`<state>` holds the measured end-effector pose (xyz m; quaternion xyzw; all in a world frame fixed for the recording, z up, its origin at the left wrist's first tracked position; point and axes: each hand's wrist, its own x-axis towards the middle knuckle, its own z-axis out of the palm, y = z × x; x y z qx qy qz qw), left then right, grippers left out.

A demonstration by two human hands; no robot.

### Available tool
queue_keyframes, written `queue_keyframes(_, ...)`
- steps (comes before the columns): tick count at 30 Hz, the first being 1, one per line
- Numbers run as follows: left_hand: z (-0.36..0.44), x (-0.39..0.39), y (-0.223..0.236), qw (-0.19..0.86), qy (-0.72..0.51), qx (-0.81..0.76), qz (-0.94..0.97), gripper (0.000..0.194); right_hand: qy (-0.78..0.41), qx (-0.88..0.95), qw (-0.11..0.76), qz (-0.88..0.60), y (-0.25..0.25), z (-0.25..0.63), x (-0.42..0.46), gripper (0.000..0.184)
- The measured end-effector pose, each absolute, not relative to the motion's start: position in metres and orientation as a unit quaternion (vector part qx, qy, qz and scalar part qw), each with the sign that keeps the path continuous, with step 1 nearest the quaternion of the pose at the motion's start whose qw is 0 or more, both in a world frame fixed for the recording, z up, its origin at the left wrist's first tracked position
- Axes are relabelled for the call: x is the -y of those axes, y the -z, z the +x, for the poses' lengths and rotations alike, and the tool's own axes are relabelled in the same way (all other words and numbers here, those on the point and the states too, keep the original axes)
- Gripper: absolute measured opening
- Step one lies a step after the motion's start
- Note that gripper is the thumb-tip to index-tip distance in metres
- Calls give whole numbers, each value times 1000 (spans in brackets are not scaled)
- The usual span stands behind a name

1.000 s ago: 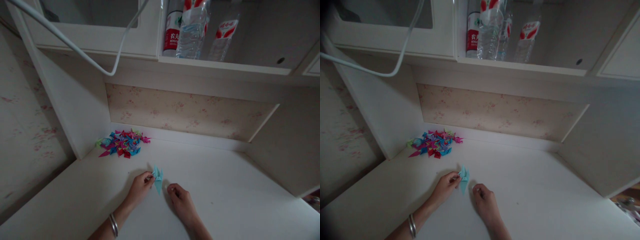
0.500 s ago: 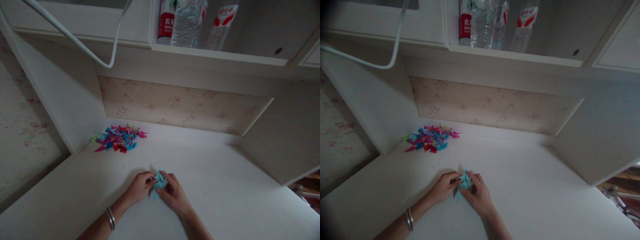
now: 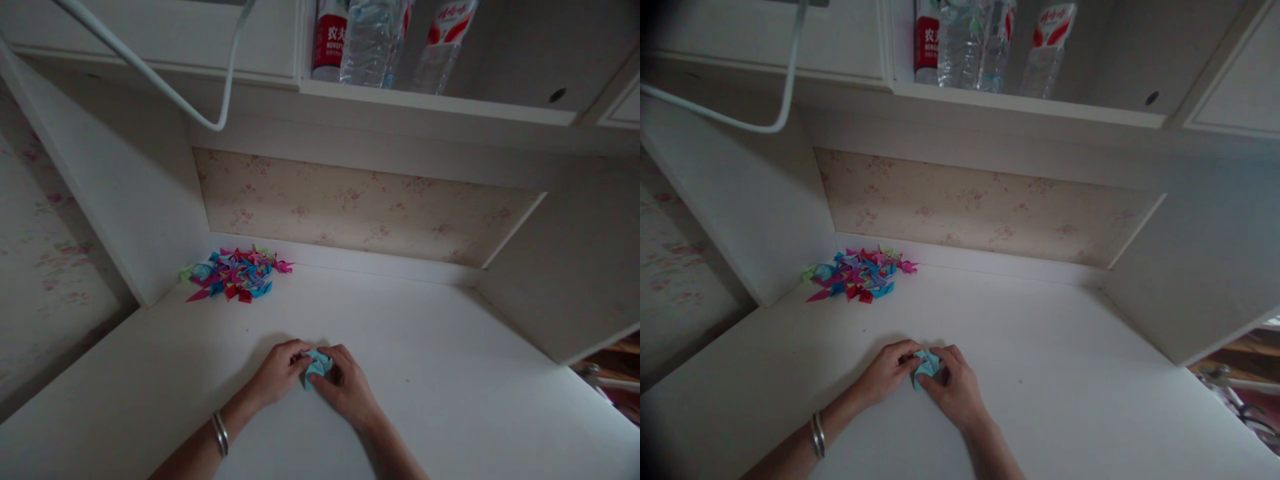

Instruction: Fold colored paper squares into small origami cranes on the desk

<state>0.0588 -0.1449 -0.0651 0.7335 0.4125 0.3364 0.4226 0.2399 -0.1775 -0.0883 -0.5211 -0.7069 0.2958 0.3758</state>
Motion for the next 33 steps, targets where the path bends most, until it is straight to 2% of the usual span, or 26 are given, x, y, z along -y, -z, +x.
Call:
queue_keyframes(7, 58, 140, 73, 395, -355, -436, 727, 22, -318, 681, 414, -513, 92, 241, 176, 48)
queue_keyframes(13, 54, 133, 77, 359, -347, -462, 733, 24, -390, 613, 439, -528, 95, 241, 174, 44)
queue_keyframes(23, 48, 129, 81, 297, -376, -462, 746, 18, -393, 569, 452, -564, 99, 240, 171, 47)
queue_keyframes(33, 46, 124, 87, 346, -392, -467, 713, 25, -359, 597, 429, -574, 96, 239, 171, 46)
